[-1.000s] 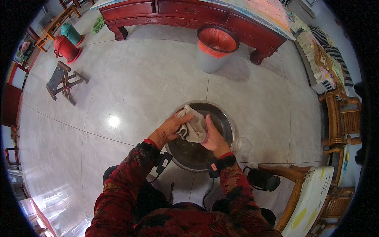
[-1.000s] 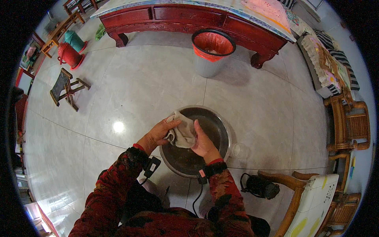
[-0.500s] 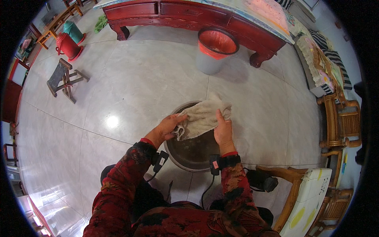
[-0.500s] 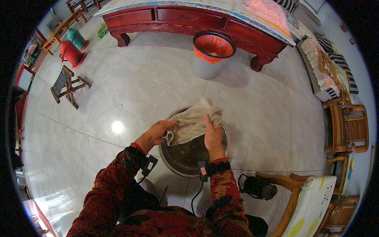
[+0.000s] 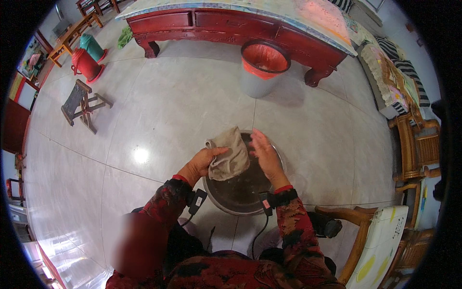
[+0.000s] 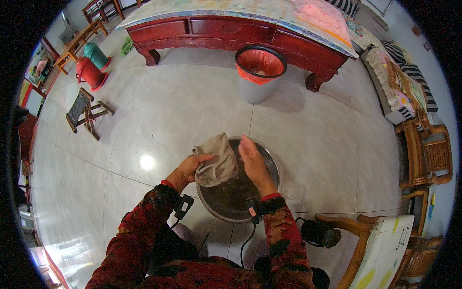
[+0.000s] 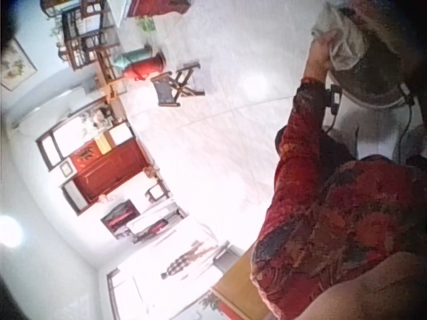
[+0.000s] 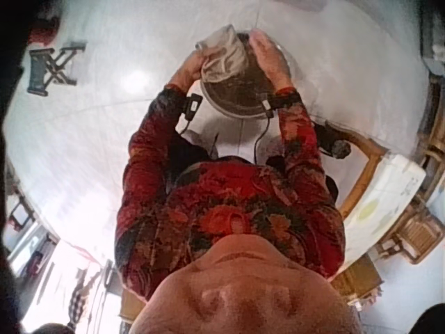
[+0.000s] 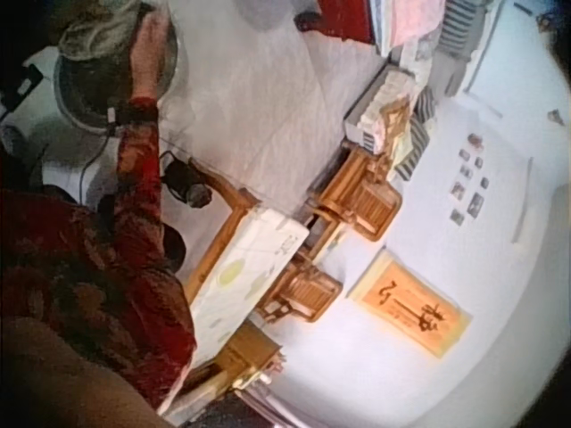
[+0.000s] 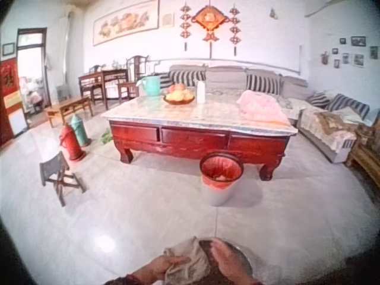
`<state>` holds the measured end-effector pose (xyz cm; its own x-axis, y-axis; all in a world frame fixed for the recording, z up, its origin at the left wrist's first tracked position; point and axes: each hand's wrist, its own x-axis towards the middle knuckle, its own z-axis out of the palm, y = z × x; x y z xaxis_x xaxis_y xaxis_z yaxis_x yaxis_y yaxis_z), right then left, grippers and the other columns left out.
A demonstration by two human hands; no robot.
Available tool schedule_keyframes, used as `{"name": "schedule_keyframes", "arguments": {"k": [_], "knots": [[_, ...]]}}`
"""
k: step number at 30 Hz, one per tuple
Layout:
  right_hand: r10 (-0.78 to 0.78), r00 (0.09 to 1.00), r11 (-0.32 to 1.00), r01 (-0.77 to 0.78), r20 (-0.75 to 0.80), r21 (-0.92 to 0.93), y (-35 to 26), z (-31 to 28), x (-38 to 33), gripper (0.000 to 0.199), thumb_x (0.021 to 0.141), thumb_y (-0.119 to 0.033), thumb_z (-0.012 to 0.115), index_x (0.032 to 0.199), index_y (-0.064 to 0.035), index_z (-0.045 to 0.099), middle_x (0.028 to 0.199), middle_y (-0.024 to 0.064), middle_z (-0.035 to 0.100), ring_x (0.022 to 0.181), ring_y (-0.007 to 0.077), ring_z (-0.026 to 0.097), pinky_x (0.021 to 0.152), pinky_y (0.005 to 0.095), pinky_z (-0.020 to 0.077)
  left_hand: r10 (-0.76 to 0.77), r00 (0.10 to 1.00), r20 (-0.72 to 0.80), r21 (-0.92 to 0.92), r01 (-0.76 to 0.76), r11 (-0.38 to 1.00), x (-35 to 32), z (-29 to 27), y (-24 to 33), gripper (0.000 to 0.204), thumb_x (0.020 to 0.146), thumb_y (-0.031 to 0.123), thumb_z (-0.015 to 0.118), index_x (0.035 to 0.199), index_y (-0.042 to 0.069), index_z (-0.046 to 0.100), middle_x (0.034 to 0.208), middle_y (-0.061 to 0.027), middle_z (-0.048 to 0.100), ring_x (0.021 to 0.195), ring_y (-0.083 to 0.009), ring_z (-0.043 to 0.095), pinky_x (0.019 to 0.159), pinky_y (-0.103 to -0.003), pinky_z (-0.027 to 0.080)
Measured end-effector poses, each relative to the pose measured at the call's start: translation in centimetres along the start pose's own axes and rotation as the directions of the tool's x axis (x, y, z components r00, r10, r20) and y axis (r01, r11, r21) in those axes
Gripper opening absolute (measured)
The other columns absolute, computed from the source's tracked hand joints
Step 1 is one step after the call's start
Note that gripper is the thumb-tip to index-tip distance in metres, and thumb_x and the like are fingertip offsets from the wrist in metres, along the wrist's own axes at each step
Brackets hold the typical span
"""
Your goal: The person washes a cloth in a metal basin, wrings it out, and then uses it to wipe a red thermos placed on a table. The person rotates the thermos to clean different sides and finishes by wiping the top.
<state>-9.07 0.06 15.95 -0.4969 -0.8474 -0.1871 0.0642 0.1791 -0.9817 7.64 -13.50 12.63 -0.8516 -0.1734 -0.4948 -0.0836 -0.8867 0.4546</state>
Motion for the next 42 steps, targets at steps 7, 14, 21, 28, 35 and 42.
{"name": "schedule_keyframes", "arguments": {"k": [7,14,21,28,35,42], "knots": [[-0.177,0.982,0.657,0.069,-0.065,-0.751,3.1,4.8,0.5,0.036,0.097,-0.027,0.046,0.115,0.0036,0.048,0.11,0.0294,0.057,0.097,0.042,0.058,0.081,0.0458,0.0481,0.599,0.776,0.2,0.927,-0.348,0.141,0.8,3.0,-1.5,0.029,0.093,0.018,0.055,0.116,0.0,0.058,0.101,-0.0124,0.066,0.087,-0.02,0.062,0.077,-0.035,0.051],[0.157,0.984,0.872,-0.18,-0.087,-0.455,3.1,2.7,4.0,0.053,0.099,-0.041,0.034,0.083,0.0042,0.056,0.079,0.0273,0.061,0.082,0.046,0.06,0.07,0.0524,0.0464,0.283,0.927,-0.248,0.511,-0.123,0.851,0.6,4.4,-0.5,0.031,0.094,0.022,0.056,0.114,-0.002,0.057,0.101,-0.0083,0.065,0.084,-0.017,0.06,0.075,-0.032,0.05],[-0.069,0.994,0.827,0.102,0.081,-0.553,-3.0,1.4,0.7,0.043,0.097,-0.032,0.049,0.125,0.0002,0.045,0.094,0.0196,0.061,0.092,0.033,0.059,0.079,0.0397,0.0457,0.514,0.834,-0.2,0.716,-0.234,0.657,-0.6,8.4,-0.8,0.039,0.093,0.028,0.059,0.115,-0.003,0.056,0.098,-0.0076,0.065,0.078,-0.0176,0.062,0.068,-0.032,0.052],[0.343,0.919,0.9,-0.381,0.197,0.213,-15.7,-1.9,-4.3,0.049,0.093,-0.035,0.058,0.125,-0.0017,0.046,0.102,0.0061,0.056,0.095,0.017,0.052,0.083,0.0297,0.0434,0.182,0.83,-0.527,0.268,-0.041,0.963,-6.4,18.1,4.3,0.036,0.094,0.032,0.057,0.112,0.001,0.061,0.097,-0.0056,0.066,0.087,-0.0144,0.06,0.075,-0.029,0.049],[-0.033,0.984,0.834,-0.071,-0.177,-0.547,-28.9,-1.0,-8.4,0.031,0.094,-0.031,0.052,0.093,0.0005,0.056,0.085,0.0203,0.058,0.081,0.0383,0.056,0.071,0.0419,0.0441,0.594,0.778,-0.207,0.743,-0.27,0.613,-12.9,28.0,7.4,0.031,0.092,0.02,0.058,0.113,-0.002,0.057,0.1,-0.009,0.065,0.089,-0.0158,0.06,0.077,-0.03,0.05],[-0.213,0.974,0.796,0.13,-0.072,-0.591,-46.4,1.4,-11.5,0.032,0.088,-0.031,0.06,0.095,0.0005,0.059,0.084,0.0194,0.057,0.078,0.0375,0.056,0.07,0.0418,0.0456,0.482,0.785,-0.389,0.574,-0.203,0.793,-19.5,37.3,11.0,0.028,0.087,0.022,0.059,0.105,0.0,0.063,0.096,-0.0144,0.067,0.088,-0.0247,0.065,0.078,-0.037,0.05]]}}
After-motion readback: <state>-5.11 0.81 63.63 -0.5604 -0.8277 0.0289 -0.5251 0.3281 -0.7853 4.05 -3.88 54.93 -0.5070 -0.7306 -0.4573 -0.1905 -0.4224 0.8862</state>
